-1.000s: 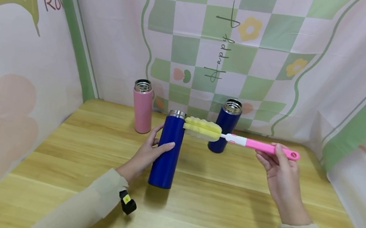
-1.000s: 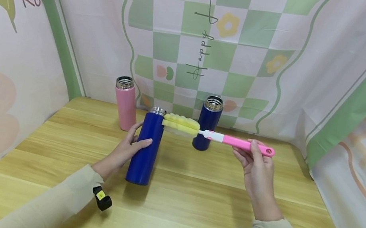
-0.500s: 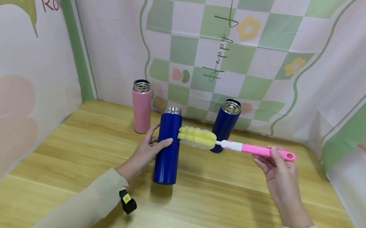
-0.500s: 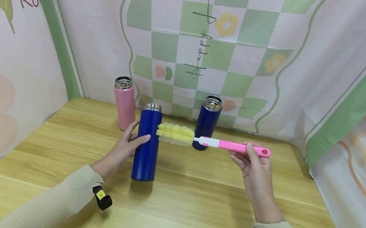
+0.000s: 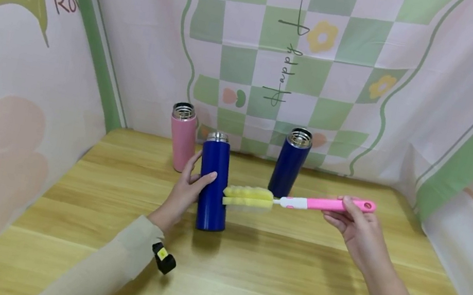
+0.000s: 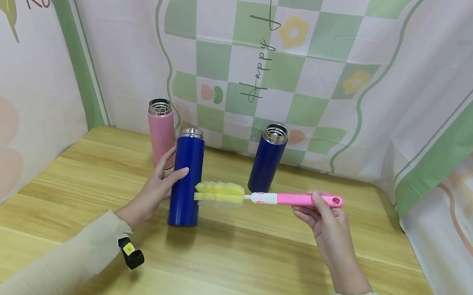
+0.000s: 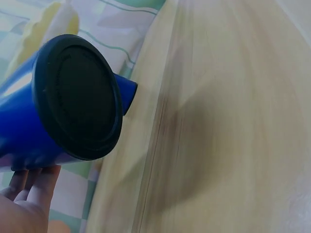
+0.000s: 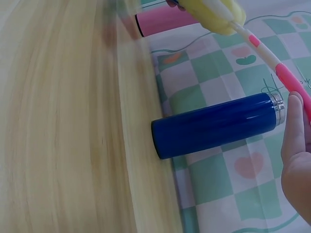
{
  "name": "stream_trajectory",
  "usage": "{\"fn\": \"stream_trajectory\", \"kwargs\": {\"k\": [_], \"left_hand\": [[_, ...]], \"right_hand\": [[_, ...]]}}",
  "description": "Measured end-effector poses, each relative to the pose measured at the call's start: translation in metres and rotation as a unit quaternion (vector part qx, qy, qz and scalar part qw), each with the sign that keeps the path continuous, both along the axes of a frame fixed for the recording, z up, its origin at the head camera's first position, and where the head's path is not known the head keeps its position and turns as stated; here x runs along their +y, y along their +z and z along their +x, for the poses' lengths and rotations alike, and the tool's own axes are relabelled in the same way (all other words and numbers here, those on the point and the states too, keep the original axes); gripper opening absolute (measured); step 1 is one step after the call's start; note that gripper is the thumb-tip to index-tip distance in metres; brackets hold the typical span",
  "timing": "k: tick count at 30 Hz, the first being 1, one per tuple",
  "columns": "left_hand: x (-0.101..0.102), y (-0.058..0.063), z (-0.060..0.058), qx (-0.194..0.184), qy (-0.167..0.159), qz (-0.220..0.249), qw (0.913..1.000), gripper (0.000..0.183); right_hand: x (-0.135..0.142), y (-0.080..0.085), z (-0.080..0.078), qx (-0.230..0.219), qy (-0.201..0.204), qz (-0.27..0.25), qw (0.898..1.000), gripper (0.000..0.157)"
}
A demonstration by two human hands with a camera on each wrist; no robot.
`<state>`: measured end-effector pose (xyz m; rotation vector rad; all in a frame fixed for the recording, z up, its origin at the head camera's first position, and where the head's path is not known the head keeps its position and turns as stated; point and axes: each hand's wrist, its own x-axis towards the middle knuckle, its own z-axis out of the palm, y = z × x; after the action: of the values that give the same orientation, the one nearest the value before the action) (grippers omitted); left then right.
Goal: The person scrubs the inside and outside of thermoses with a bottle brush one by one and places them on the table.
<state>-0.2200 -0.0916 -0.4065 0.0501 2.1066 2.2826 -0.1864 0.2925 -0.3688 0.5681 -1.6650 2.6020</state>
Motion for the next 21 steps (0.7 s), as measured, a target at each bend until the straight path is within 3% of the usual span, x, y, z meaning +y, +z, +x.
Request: {"fn": "stream_trajectory", "kwargs": {"k": [15, 21], "left_hand": [[0.001, 0.004, -0.001, 0.002, 0.017, 0.039, 0.9991, 0.075], [0.002, 0.006, -0.001, -0.008, 0.024, 0.058, 0.998, 0.072]], "right_hand": [[0.011, -0.002, 0.003, -0.035, 0.026, 0.046, 0.998, 0.025], [0.012, -0.002, 0.002, -0.043, 0.027, 0.035, 0.998, 0.026]]}}
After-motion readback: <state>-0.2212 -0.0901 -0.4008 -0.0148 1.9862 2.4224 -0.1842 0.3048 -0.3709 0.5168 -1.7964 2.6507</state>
